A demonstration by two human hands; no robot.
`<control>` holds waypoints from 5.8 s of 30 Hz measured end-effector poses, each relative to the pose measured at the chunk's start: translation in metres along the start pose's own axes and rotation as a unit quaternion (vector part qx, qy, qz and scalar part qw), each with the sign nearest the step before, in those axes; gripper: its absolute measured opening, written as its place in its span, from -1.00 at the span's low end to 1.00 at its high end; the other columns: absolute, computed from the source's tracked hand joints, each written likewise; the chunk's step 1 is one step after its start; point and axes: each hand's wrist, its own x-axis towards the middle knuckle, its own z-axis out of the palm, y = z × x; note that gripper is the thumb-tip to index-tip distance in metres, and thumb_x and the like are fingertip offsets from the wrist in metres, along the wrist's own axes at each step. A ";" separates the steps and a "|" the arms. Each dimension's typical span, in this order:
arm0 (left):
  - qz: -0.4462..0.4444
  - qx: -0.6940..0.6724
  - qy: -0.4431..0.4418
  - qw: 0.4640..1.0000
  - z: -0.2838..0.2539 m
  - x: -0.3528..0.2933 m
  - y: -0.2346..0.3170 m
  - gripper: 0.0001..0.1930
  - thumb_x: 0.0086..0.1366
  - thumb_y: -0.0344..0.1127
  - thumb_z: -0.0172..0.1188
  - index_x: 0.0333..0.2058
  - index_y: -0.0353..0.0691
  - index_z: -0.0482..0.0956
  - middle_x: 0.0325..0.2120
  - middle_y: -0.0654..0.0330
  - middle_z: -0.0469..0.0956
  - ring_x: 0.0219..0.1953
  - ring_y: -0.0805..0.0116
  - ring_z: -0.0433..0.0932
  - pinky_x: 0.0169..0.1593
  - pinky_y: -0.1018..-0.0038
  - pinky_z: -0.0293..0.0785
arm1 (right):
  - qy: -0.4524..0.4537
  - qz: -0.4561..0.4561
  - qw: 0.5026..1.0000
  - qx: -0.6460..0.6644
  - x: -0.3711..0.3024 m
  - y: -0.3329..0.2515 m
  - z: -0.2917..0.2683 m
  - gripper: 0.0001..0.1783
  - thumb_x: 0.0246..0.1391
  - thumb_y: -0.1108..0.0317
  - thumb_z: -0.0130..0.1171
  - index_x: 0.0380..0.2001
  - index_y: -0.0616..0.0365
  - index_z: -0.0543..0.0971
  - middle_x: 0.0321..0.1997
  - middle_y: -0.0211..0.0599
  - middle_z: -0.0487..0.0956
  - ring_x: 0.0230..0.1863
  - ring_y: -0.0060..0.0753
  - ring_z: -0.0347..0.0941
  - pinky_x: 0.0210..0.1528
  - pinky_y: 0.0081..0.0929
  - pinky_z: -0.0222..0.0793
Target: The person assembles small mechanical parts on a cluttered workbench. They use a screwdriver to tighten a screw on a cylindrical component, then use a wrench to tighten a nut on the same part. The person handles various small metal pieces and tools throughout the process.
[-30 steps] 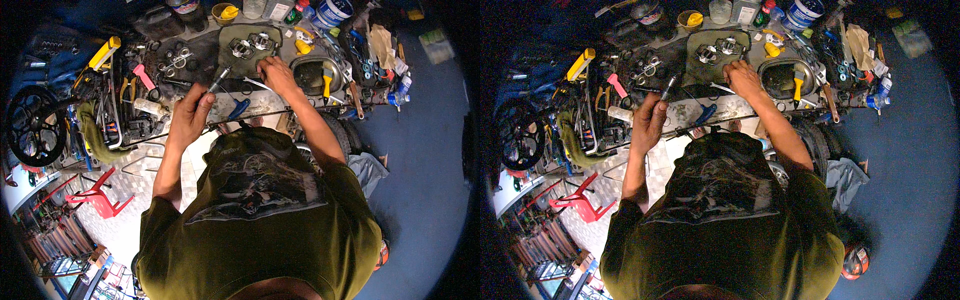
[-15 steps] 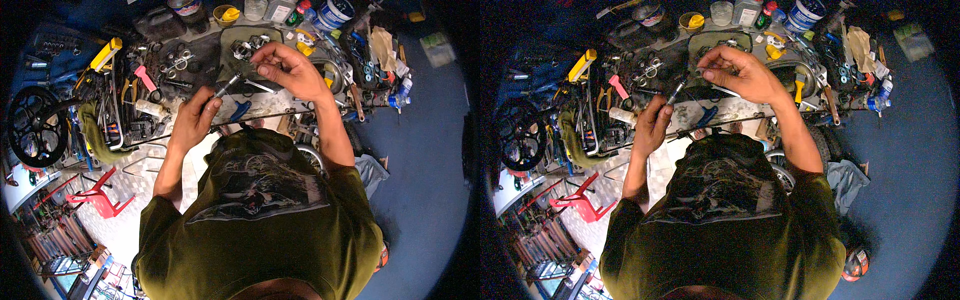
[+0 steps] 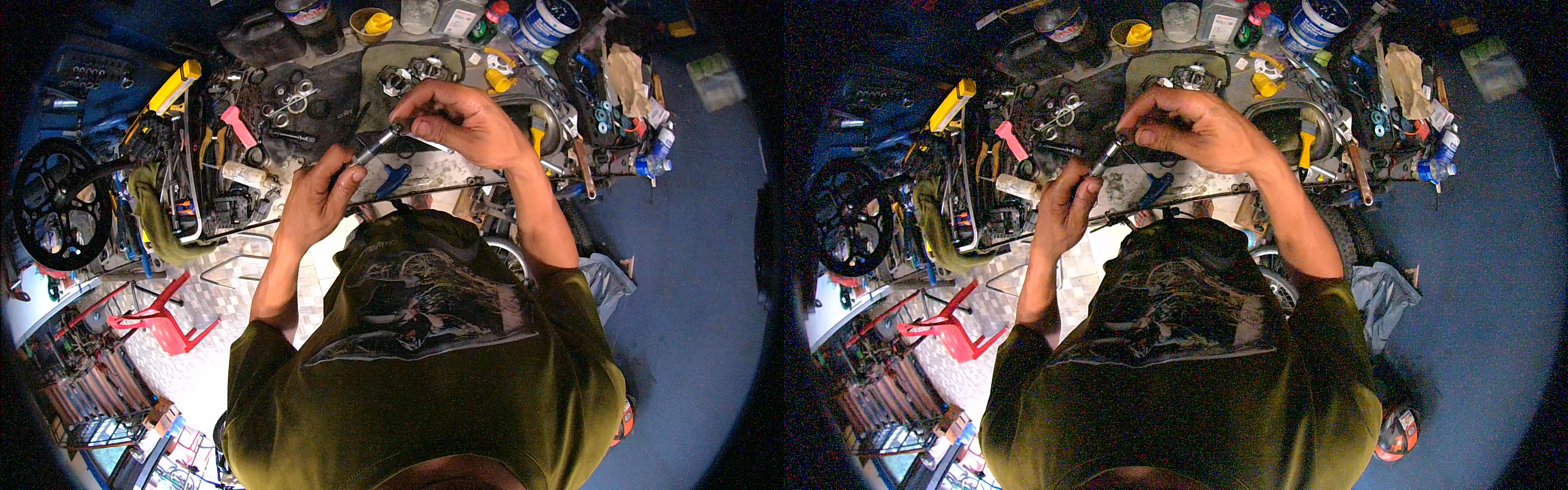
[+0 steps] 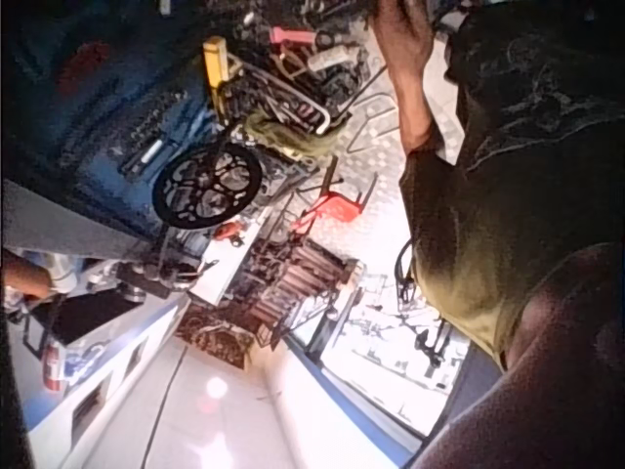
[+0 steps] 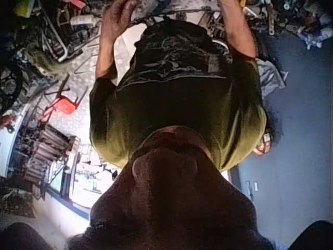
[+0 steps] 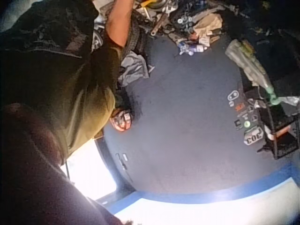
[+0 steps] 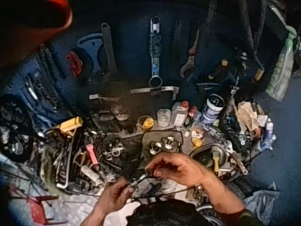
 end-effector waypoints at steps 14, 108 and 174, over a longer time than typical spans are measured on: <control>0.000 -0.005 0.005 1.000 0.000 0.002 0.002 -0.74 0.51 -0.15 0.10 -0.32 -0.20 0.47 -0.65 0.28 0.38 -0.57 0.49 0.33 -0.46 0.44 0.28 | 0.029 -0.008 1.000 0.006 -0.001 0.003 0.009 -0.78 0.33 0.39 0.19 -0.01 0.20 0.58 -0.17 -0.46 0.58 -0.20 -0.67 0.45 -0.15 -0.63 0.39; 0.028 0.051 -0.014 0.998 -0.006 -0.001 0.009 -0.79 0.44 -0.17 0.20 -0.11 -0.16 0.54 -0.51 -0.07 0.54 -0.44 -0.25 0.56 -0.44 0.22 0.44 | 0.049 0.004 0.994 -0.096 -0.010 -0.031 0.000 -0.78 0.22 0.28 0.32 -0.14 0.16 0.64 -0.23 -0.26 0.67 -0.25 -0.36 0.60 -0.19 -0.35 0.49; 0.012 0.141 -0.016 0.990 -0.004 -0.002 0.017 -0.81 0.42 -0.21 0.22 -0.14 -0.18 0.53 -0.50 -0.10 0.55 -0.45 -0.23 0.55 -0.41 0.14 0.44 | 0.048 -0.001 0.967 -0.251 -0.005 -0.047 0.021 -0.75 0.08 0.24 0.39 -0.20 0.07 0.63 -0.28 -0.20 0.64 -0.22 -0.07 0.54 -0.20 -0.20 0.42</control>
